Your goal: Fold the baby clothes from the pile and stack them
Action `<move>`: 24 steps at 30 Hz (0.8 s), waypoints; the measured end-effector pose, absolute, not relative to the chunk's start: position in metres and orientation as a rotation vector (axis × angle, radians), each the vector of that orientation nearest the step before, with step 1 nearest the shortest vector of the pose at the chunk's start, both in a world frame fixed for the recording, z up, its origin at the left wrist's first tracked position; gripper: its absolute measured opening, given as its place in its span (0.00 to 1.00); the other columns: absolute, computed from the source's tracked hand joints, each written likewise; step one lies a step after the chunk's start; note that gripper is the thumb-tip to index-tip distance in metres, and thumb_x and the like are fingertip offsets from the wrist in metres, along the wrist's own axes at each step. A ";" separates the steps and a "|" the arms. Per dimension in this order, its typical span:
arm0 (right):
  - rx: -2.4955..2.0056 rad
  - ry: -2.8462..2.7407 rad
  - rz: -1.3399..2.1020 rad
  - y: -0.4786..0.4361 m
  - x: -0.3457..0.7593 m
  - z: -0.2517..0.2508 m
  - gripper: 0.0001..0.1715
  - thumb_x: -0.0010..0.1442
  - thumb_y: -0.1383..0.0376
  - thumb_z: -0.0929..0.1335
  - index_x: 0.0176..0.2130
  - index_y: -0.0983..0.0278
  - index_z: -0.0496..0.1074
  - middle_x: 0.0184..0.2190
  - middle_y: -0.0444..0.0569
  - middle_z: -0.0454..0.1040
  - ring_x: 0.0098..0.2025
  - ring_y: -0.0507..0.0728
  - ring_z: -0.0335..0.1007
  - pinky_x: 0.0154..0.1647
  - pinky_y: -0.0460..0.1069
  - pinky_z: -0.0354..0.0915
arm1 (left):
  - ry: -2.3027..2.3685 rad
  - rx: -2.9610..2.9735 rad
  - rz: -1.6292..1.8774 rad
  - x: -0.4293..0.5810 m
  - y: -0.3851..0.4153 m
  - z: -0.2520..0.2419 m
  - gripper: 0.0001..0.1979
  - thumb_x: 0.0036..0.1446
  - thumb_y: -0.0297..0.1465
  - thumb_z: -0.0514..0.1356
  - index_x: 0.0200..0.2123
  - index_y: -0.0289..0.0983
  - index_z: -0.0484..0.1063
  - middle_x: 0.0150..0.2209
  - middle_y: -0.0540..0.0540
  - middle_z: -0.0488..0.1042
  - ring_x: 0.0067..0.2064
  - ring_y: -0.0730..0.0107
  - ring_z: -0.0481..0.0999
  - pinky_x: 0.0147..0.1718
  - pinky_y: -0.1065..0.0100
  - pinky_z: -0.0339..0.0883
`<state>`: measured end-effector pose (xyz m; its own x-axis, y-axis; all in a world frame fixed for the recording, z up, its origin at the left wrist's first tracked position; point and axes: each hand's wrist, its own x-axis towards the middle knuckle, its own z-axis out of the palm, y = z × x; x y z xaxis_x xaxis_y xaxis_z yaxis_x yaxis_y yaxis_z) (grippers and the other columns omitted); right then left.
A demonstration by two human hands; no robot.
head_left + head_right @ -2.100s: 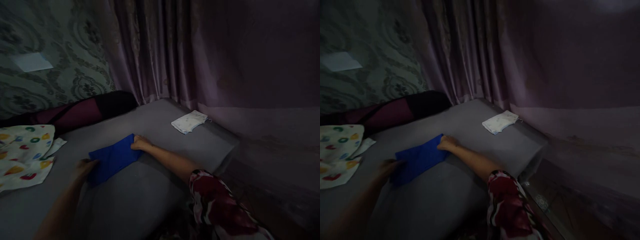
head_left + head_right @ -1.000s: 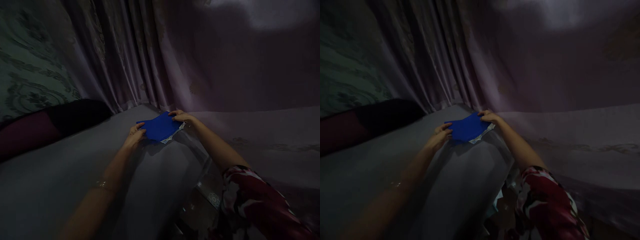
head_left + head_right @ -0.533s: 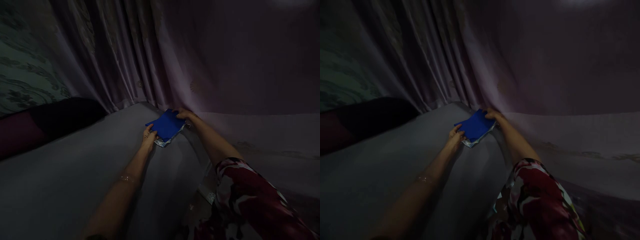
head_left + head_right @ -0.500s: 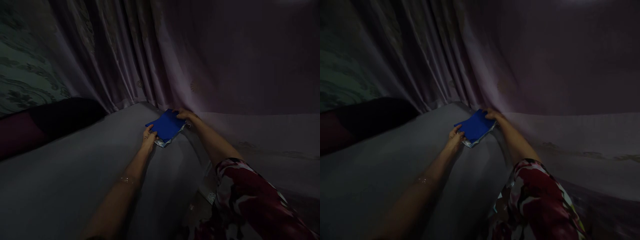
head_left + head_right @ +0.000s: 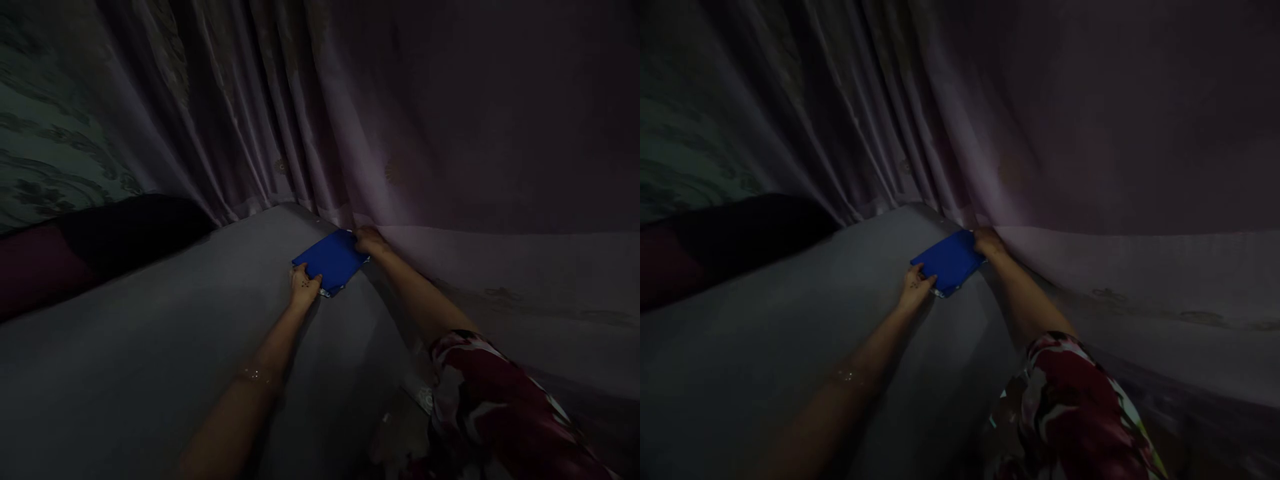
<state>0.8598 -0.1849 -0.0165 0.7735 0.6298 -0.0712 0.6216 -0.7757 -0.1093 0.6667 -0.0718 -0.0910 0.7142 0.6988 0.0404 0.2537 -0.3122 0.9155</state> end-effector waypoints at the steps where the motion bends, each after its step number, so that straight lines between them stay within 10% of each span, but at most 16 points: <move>1: -2.898 -1.012 0.095 -0.181 0.856 -0.019 0.26 0.57 0.73 0.66 0.55 0.69 0.71 0.57 0.62 0.69 0.60 0.67 0.61 0.58 0.55 0.58 | 0.791 1.937 0.547 0.666 -0.073 -0.091 0.27 0.48 0.29 0.65 0.54 0.33 0.68 0.44 0.37 0.71 0.53 0.53 0.70 0.53 0.55 0.65; 9: -2.831 -0.997 -0.005 -0.162 0.837 -0.055 0.32 0.70 0.54 0.50 0.66 0.64 0.55 0.68 0.54 0.53 0.68 0.66 0.44 0.65 0.65 0.44 | 0.679 2.085 0.525 0.627 -0.063 -0.091 0.25 0.52 0.38 0.64 0.52 0.36 0.69 0.49 0.38 0.67 0.44 0.61 0.73 0.46 0.59 0.69; 24: -2.775 -1.168 -0.045 -0.146 0.801 -0.050 0.33 0.70 0.53 0.49 0.68 0.63 0.51 0.70 0.53 0.47 0.70 0.64 0.37 0.67 0.66 0.38 | 1.176 2.678 0.596 0.371 0.102 -0.124 0.27 0.57 0.48 0.48 0.46 0.34 0.71 0.49 0.35 0.70 0.51 0.51 0.71 0.55 0.53 0.63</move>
<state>0.8010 -0.1458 -0.0498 0.7000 0.7099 0.0776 0.7137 -0.6920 -0.1084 0.3709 0.1021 -0.1243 0.6121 0.7338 0.2947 0.6714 -0.6792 0.2965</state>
